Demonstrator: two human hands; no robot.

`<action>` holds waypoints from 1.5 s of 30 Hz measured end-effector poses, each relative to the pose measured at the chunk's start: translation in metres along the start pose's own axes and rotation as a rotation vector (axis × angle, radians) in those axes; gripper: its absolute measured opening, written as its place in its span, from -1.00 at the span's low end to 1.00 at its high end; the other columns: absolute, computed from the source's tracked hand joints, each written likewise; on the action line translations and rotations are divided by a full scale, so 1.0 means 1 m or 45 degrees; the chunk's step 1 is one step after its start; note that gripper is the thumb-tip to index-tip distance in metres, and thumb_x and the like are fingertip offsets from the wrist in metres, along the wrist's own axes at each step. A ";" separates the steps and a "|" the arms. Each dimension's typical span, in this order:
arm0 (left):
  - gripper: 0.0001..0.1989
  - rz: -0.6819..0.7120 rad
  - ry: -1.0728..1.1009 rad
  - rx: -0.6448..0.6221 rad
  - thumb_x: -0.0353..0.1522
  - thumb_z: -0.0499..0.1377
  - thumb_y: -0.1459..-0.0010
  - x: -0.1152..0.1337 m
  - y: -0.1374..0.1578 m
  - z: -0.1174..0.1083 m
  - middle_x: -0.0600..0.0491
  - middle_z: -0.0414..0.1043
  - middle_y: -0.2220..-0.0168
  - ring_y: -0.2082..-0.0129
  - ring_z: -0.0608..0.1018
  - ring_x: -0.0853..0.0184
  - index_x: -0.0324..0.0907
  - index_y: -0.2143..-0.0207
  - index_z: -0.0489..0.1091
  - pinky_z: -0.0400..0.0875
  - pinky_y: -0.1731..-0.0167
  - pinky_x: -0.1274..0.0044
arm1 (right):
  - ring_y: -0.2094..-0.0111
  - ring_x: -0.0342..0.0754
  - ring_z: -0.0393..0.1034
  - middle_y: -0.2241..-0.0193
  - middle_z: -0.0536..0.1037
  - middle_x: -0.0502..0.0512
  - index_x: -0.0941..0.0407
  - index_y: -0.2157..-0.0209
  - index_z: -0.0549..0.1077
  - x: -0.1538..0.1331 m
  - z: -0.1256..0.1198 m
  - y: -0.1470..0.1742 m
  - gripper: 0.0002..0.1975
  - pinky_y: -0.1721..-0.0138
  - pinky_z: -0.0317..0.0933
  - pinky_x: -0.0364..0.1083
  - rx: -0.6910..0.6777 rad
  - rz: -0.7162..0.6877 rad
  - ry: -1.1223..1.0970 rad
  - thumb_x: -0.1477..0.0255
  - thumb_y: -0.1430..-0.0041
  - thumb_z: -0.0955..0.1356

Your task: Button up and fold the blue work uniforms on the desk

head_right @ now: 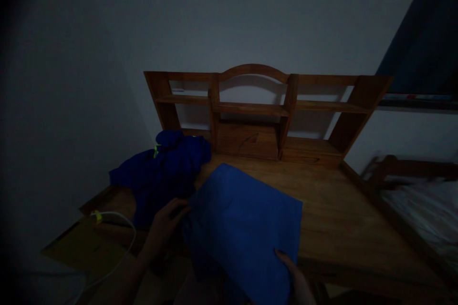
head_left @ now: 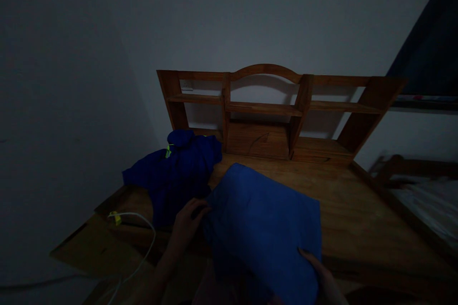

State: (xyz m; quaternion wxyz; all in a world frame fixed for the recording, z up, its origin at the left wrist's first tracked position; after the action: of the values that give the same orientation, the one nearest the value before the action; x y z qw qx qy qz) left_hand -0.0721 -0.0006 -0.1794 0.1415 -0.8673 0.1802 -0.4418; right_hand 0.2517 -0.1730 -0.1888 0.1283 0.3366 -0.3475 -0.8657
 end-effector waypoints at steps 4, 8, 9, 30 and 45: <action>-0.80 0.063 -0.009 -0.056 -0.24 0.06 -0.17 0.003 0.000 -0.003 0.03 0.41 0.19 0.16 0.46 0.30 -0.11 0.24 0.40 0.35 0.12 0.47 | 0.17 0.10 0.45 0.15 0.53 0.22 0.21 -0.27 -0.07 0.000 -0.002 -0.002 -0.07 0.09 0.31 0.03 0.045 -0.024 0.048 0.16 0.01 0.40; -0.82 0.108 -0.083 -0.102 -0.30 0.04 -0.19 0.003 0.000 -0.005 0.02 0.39 0.18 0.14 0.44 0.32 -0.13 0.22 0.38 0.34 0.10 0.47 | 0.15 0.11 0.45 0.15 0.53 0.23 0.21 -0.26 -0.04 0.000 -0.001 -0.003 -0.08 0.06 0.30 0.04 0.057 -0.031 0.042 0.17 0.03 0.41; -0.83 0.130 -0.110 -0.102 -0.30 0.05 -0.18 0.002 0.000 -0.006 0.02 0.40 0.19 0.13 0.44 0.32 -0.13 0.23 0.38 0.33 0.09 0.47 | 0.15 0.11 0.45 0.15 0.52 0.24 0.21 -0.26 -0.05 0.000 -0.001 -0.003 -0.08 0.06 0.30 0.05 0.055 -0.022 0.035 0.18 0.03 0.41; -0.80 0.225 -0.256 -0.138 -0.25 0.09 -0.15 -0.008 -0.006 -0.003 -0.01 0.44 0.22 0.14 0.45 0.25 -0.10 0.23 0.42 0.32 0.03 0.35 | 0.15 0.12 0.44 0.18 0.54 0.23 0.22 -0.22 0.04 0.001 0.001 -0.001 -0.13 0.06 0.30 0.05 0.053 -0.039 0.022 0.19 0.05 0.42; -0.63 -0.066 -0.164 -0.214 -0.08 0.09 -0.10 0.009 -0.012 -0.010 -0.01 0.45 0.20 0.15 0.45 0.23 -0.12 0.20 0.46 0.34 0.09 0.38 | 0.16 0.10 0.45 0.17 0.54 0.21 0.21 -0.20 0.06 0.001 0.005 0.004 -0.18 0.09 0.32 0.03 0.033 -0.005 -0.063 0.23 0.02 0.42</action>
State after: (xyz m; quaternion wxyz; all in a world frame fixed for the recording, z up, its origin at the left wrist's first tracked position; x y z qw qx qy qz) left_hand -0.0728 0.0049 -0.1627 0.0680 -0.9071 0.1849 -0.3720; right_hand 0.2479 -0.1735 -0.1842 0.1134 0.3174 -0.3612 -0.8695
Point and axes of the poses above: each hand's wrist, its own y-axis away from the middle knuckle, its own z-axis out of the palm, x = y × z, the point moved 1 cm from there along -y, towards the middle knuckle
